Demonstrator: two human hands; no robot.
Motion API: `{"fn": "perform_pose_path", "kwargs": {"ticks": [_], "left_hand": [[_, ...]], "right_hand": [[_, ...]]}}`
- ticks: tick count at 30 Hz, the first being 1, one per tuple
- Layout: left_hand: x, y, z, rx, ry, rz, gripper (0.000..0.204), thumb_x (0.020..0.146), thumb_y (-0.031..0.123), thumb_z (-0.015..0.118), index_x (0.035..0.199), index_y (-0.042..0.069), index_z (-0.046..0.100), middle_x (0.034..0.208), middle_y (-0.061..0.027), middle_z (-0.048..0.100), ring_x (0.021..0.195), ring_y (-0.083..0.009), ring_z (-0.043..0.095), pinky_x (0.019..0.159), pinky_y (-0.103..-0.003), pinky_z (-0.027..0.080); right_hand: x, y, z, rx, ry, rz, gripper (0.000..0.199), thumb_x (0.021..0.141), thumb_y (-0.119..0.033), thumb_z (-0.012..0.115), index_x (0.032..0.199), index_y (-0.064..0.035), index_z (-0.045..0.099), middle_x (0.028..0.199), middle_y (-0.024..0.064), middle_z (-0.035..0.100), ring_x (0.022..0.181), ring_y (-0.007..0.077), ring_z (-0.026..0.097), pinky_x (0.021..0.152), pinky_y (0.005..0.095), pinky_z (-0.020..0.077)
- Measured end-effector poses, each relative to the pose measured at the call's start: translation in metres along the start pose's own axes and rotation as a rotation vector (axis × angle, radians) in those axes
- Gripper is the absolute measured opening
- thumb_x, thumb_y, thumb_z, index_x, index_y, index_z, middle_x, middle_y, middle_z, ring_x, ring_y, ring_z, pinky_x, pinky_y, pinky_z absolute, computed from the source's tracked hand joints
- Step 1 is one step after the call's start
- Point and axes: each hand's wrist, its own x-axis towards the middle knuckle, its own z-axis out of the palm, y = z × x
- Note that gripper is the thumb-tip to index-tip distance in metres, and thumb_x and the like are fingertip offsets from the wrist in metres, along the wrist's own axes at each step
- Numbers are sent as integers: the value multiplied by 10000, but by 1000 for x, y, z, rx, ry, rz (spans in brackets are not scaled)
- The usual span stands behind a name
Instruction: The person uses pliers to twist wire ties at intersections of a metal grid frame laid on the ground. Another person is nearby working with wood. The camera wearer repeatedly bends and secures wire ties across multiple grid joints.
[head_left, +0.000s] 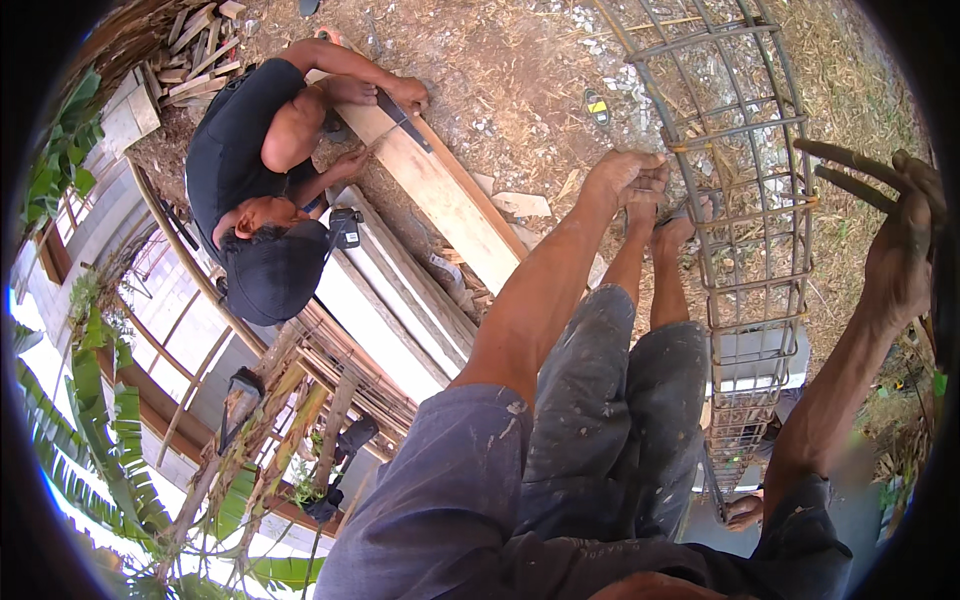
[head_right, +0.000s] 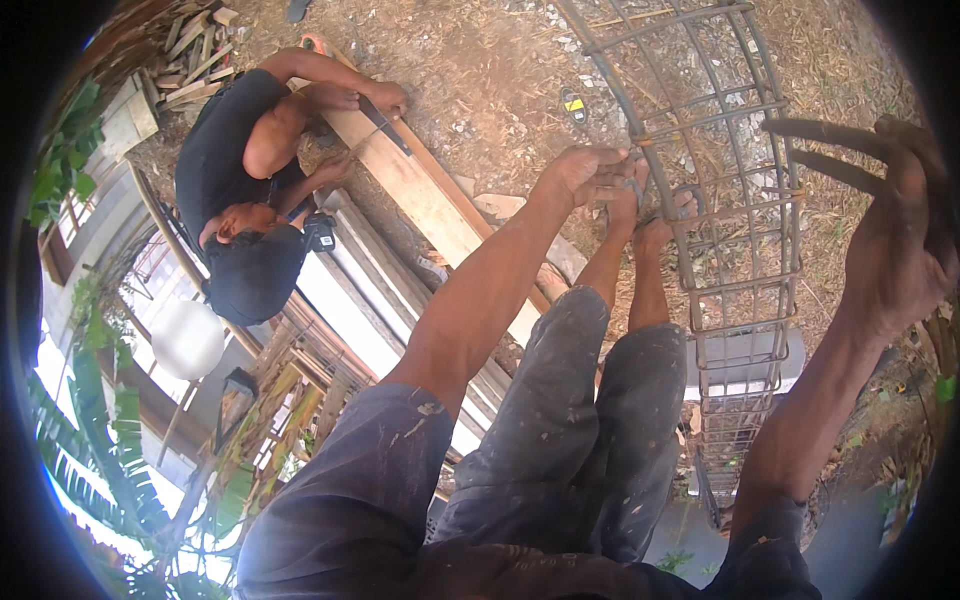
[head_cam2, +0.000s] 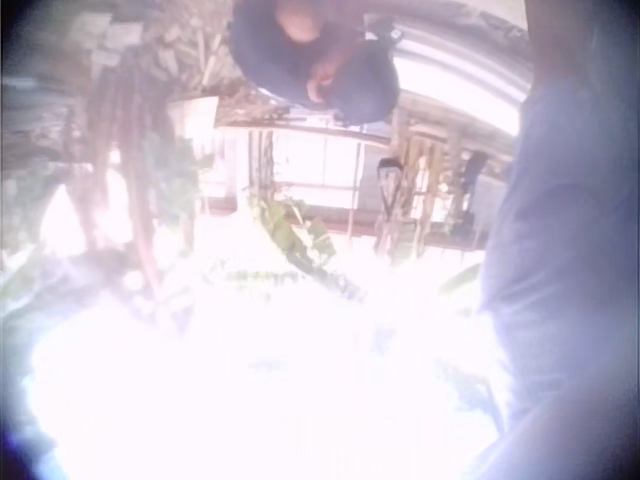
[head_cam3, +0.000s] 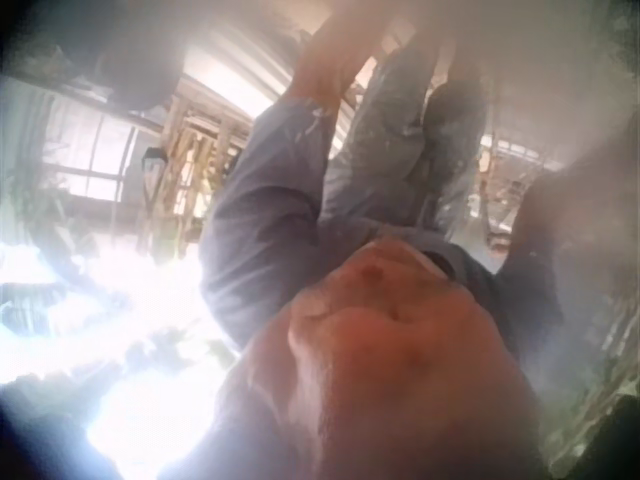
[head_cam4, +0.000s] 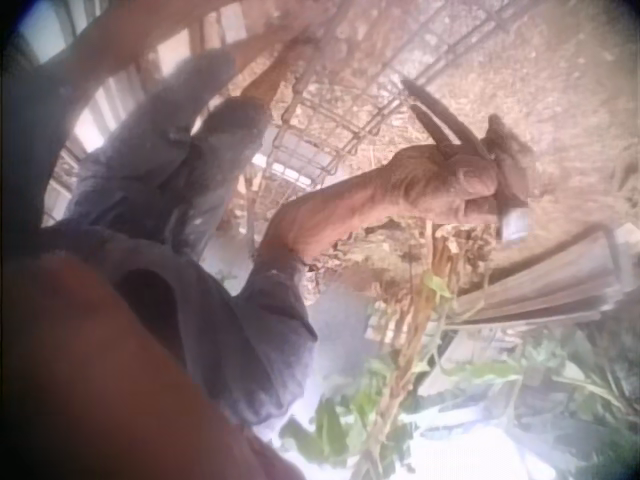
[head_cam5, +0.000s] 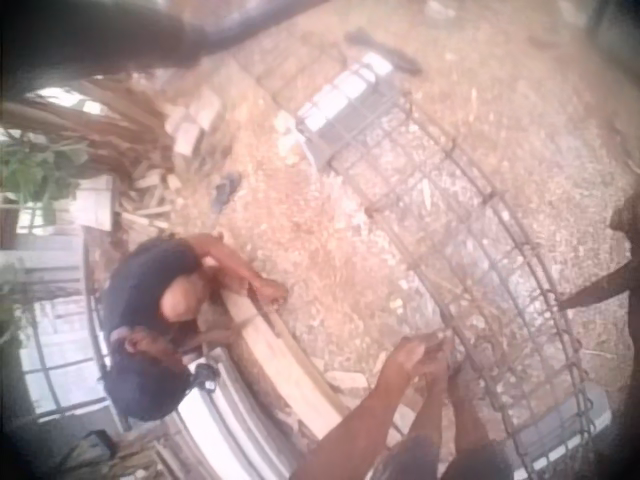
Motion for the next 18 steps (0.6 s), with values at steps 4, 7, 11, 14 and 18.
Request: {"fn": "perform_pose_path", "kwargs": {"ticks": [4, 7, 11, 14, 18], "left_hand": [[-4, -6, -5, 35, 50, 120, 236, 836, 122, 723, 991, -35, 637, 885, -130, 673, 743, -225, 653, 692, -414, 579], [10, -6, 6, 192, 114, 251, 177, 816, 32, 704, 947, -71, 643, 833, -164, 672, 628, -226, 655, 553, -344, 588], [18, -4, -6, 697, 293, 384, 75, 766, 36, 716, 778, -34, 692, 730, -132, 678, 649, -201, 655, 605, -348, 578], [-2, 7, 21, 1182, 487, 511, 111, 743, 142, 714, 799, 48, 726, 789, -158, 698, 746, -281, 676, 724, -377, 545], [-7, 12, 19, 1566, 469, 679, 115, 774, 159, 680, 842, 69, 706, 797, -173, 686, 786, -356, 664, 730, -431, 522]], "right_hand": [[-48, -12, 31, 349, -370, 461, 465, 944, -520, 490, 884, -74, 610, 798, 51, 615, 708, 165, 591, 682, 332, 458], [-121, 38, 55, 367, -491, 1084, 335, 958, -387, 565, 986, -56, 607, 775, 64, 611, 662, 136, 592, 600, 283, 491], [-191, -3, 59, 783, -473, 1312, 335, 910, -166, 655, 1189, -20, 540, 864, 144, 663, 744, 222, 673, 689, 333, 582], [-249, -3, 61, 1111, -545, 1519, 361, 897, -131, 661, 1201, -7, 509, 948, 184, 669, 835, 287, 699, 721, 374, 596], [-292, 1, 104, 784, -476, 1643, 183, 941, -148, 598, 1055, -10, 561, 786, 106, 648, 703, 237, 665, 648, 386, 561]]}}
